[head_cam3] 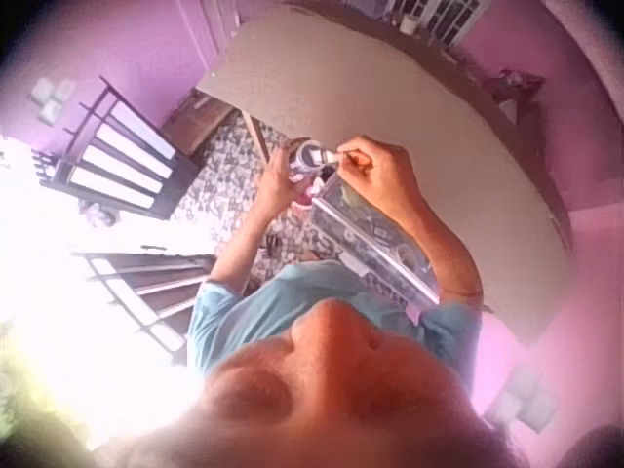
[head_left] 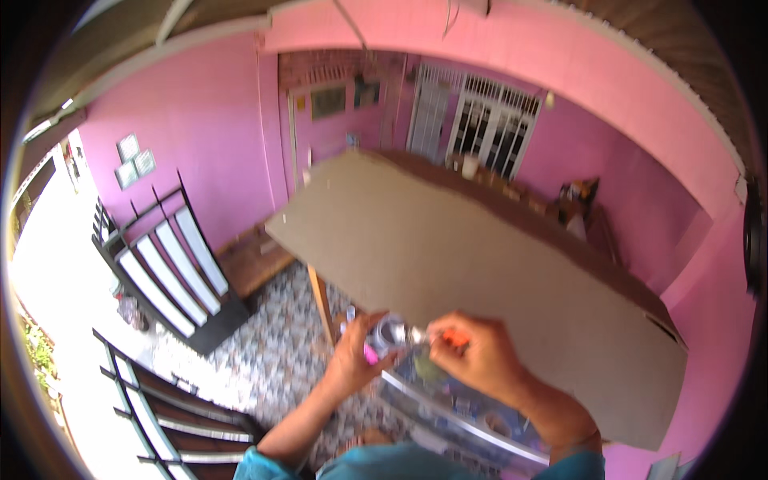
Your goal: The person paints an overhead ceiling beam, repeatedly dipping a paintbrush into a small container of paint and applying it to the beam.
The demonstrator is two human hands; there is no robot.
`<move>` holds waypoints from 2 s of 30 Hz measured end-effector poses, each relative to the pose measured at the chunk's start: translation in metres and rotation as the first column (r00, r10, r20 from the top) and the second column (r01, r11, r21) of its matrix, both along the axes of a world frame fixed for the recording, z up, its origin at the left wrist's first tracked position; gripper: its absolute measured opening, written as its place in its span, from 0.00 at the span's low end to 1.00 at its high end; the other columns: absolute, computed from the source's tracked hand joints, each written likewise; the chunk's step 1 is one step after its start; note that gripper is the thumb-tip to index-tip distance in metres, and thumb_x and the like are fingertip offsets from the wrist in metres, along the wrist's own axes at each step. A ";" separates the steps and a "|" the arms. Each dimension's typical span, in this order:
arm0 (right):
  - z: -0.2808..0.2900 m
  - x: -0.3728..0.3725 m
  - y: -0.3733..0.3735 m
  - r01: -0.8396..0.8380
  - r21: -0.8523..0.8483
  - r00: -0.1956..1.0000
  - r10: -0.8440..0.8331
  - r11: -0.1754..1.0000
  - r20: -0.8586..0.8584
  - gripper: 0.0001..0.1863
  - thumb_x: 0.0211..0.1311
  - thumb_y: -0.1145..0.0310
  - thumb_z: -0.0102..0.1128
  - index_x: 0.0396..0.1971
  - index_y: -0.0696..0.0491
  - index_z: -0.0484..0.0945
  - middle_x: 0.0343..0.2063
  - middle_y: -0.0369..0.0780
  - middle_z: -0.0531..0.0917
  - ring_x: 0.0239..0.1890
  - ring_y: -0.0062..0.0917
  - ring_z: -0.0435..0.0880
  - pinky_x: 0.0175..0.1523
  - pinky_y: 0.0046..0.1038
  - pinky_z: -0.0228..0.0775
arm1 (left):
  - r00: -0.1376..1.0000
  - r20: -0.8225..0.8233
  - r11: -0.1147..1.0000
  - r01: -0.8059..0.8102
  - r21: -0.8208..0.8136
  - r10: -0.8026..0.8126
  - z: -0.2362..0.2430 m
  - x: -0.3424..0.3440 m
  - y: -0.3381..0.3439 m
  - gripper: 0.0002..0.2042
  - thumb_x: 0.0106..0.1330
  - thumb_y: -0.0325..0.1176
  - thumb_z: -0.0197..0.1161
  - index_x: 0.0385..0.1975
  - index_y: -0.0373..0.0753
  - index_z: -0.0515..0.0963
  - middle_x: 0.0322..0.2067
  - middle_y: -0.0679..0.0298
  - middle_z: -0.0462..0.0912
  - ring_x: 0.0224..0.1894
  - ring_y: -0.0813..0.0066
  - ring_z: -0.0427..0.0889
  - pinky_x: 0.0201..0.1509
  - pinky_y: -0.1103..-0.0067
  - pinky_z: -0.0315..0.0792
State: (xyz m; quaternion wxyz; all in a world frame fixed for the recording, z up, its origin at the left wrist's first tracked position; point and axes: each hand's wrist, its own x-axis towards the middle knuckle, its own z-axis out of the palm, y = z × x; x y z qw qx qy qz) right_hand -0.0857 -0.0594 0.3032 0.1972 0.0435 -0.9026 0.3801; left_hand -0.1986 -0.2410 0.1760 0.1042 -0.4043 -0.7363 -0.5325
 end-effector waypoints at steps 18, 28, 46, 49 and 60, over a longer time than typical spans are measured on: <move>-0.011 -0.020 -0.012 -0.158 0.161 0.987 0.152 0.974 0.049 0.09 0.60 0.68 0.66 0.37 0.57 0.83 0.21 0.39 0.85 0.22 0.21 0.84 0.29 0.23 0.75 | 0.990 -0.133 0.999 -0.037 0.004 0.037 -0.007 0.015 -0.009 0.33 0.52 0.37 0.79 0.55 0.33 0.70 0.48 0.51 0.80 0.51 0.55 0.81 0.54 0.69 0.76; -0.028 -0.008 0.021 0.033 -0.487 0.978 0.071 0.873 0.195 0.08 0.67 0.70 0.60 0.36 0.58 0.84 0.22 0.37 0.84 0.21 0.15 0.81 0.27 0.17 0.73 | 0.998 -0.057 0.995 -0.015 0.097 0.021 -0.008 0.021 -0.017 0.31 0.53 0.36 0.78 0.54 0.32 0.71 0.45 0.52 0.79 0.49 0.54 0.81 0.54 0.68 0.74; -0.062 -0.010 0.043 0.079 -0.785 0.976 0.112 0.614 0.186 0.10 0.66 0.71 0.58 0.38 0.61 0.83 0.23 0.43 0.84 0.21 0.22 0.81 0.27 0.22 0.75 | 0.993 0.114 0.995 0.017 0.094 -0.028 -0.009 0.016 -0.019 0.31 0.55 0.34 0.77 0.54 0.30 0.67 0.46 0.48 0.81 0.51 0.57 0.82 0.56 0.70 0.74; -0.074 -0.010 0.047 0.132 -0.873 0.975 0.100 0.470 0.201 0.10 0.65 0.71 0.57 0.38 0.62 0.82 0.23 0.44 0.84 0.20 0.27 0.81 0.27 0.26 0.74 | 0.993 0.112 0.990 0.009 0.141 -0.026 -0.013 0.009 -0.021 0.31 0.55 0.35 0.77 0.54 0.30 0.68 0.47 0.48 0.81 0.51 0.59 0.83 0.56 0.70 0.75; -0.110 -0.025 0.050 0.095 -0.995 0.978 0.184 0.012 0.096 0.10 0.64 0.70 0.55 0.36 0.61 0.80 0.23 0.45 0.84 0.23 0.31 0.81 0.30 0.30 0.74 | 0.990 0.141 0.987 -0.037 0.154 0.015 0.011 0.004 -0.032 0.32 0.56 0.38 0.77 0.55 0.30 0.68 0.45 0.51 0.83 0.49 0.63 0.84 0.52 0.70 0.78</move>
